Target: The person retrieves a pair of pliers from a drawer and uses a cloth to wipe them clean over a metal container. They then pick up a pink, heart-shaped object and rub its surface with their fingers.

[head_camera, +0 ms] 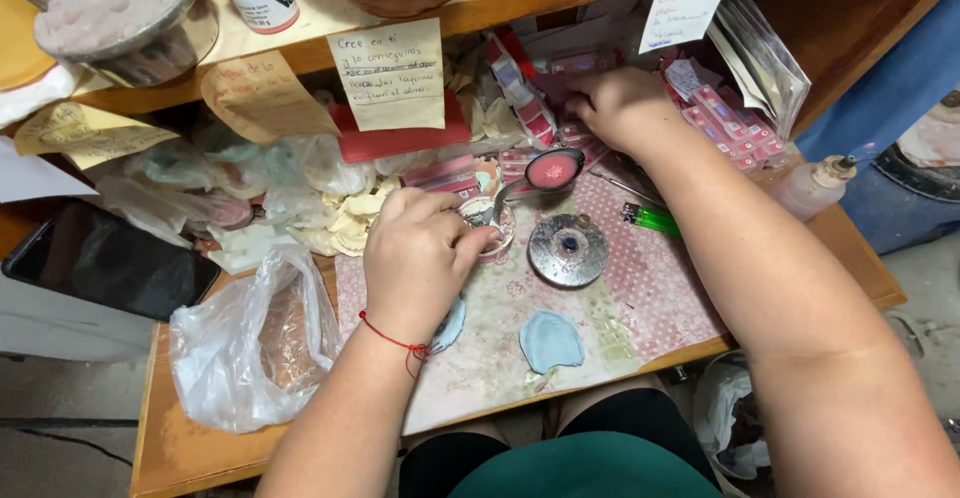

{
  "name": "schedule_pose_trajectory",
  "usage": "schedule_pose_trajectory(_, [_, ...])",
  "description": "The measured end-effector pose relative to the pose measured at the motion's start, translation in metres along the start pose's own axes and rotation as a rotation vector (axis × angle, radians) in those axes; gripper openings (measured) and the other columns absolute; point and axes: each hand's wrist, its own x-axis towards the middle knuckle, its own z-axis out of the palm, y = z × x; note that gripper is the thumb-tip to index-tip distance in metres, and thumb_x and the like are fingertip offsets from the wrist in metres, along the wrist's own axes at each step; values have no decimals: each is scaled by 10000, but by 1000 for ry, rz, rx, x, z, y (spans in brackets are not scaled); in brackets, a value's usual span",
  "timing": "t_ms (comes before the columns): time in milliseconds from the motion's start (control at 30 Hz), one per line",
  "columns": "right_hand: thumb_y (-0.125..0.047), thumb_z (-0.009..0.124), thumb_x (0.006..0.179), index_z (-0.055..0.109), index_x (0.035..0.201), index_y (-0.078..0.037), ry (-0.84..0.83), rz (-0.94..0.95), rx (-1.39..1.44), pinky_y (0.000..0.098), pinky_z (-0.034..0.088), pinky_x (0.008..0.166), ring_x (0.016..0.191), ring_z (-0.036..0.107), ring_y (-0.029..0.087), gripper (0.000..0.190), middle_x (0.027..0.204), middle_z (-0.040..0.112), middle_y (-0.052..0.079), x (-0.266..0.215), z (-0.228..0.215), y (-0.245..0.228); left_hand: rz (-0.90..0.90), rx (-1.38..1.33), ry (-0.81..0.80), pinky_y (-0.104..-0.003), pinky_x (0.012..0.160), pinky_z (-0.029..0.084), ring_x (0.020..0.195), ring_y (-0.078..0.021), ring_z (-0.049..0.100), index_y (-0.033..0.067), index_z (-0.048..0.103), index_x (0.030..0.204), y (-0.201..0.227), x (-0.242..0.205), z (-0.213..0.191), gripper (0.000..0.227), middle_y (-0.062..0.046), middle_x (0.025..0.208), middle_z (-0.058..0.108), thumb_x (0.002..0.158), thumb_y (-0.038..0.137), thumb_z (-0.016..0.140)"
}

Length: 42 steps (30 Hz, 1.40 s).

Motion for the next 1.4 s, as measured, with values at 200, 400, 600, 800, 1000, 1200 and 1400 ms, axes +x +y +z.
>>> schedule_pose_trajectory(200, [-316, 563, 1083, 776, 1255, -224, 385, -76, -116, 511, 548, 505, 600, 691, 434, 289, 785, 773, 161, 21, 42, 30, 95, 43, 24, -385, 729, 509, 827, -246, 615, 131, 809, 877, -1, -2, -4, 169, -19, 768, 734, 885, 294, 851])
schedule_pose_trajectory(400, [-145, 721, 1005, 714, 790, -182, 711, -326, -162, 410, 448, 483, 545, 597, 280, 218, 687, 671, 57, 10, 41, 21, 67, 43, -50, -434, 775, 543, 955, -286, 638, 114, 792, 1135, 1, 0, -2, 373, -43, 944, 784, 856, 355, 853])
schedule_pose_trajectory(600, [-389, 739, 1034, 831, 1131, -230, 422, -82, 83, 377, 568, 644, 771, 761, 250, 207, 988, 815, 29, -3, 30, 21, -53, 75, -390, -512, 1083, 330, 1400, -343, 463, 122, 326, 1609, 6, 6, 9, 1155, -98, 1552, 549, 708, 523, 927])
schedule_pose_trajectory(800, [-135, 742, 969, 831, 1128, -90, 712, -54, 338, 415, 499, 756, 931, 731, 335, 187, 1057, 807, 115, -52, -1, 31, -83, 104, -482, -492, 985, 301, 1247, -338, 523, 152, 284, 1634, 7, 9, 16, 1049, -50, 1244, 730, 804, 489, 830])
schedule_pose_trajectory(1000, [-61, 715, 1033, 720, 1230, -49, 717, -84, 708, 298, 474, 828, 924, 598, 149, 197, 1096, 699, 62, -150, -9, 12, -102, 138, -372, -452, 889, 311, 1118, -304, 553, 131, 393, 1568, 8, 5, 19, 1021, -71, 1153, 731, 724, 450, 872])
schedule_pose_trajectory(1200, [-130, 761, 949, 663, 907, -208, 810, -239, 1010, 371, 386, 1121, 1205, 495, 181, 133, 1196, 526, 10, -220, 35, -1, -101, 104, -403, -473, 935, 299, 1232, -324, 510, 124, 360, 1587, 10, 4, 6, 1091, -67, 1415, 651, 723, 516, 900])
schedule_pose_trajectory(1400, [-129, 767, 842, 803, 709, -144, 363, -536, 1189, 351, 564, 707, 703, 701, 231, 139, 802, 731, 84, -234, 44, -58, 54, -497, -282, -470, 898, 501, 1044, -381, 684, 83, 664, 1346, 37, -6, -1, 627, -171, 1097, 764, 907, 523, 743])
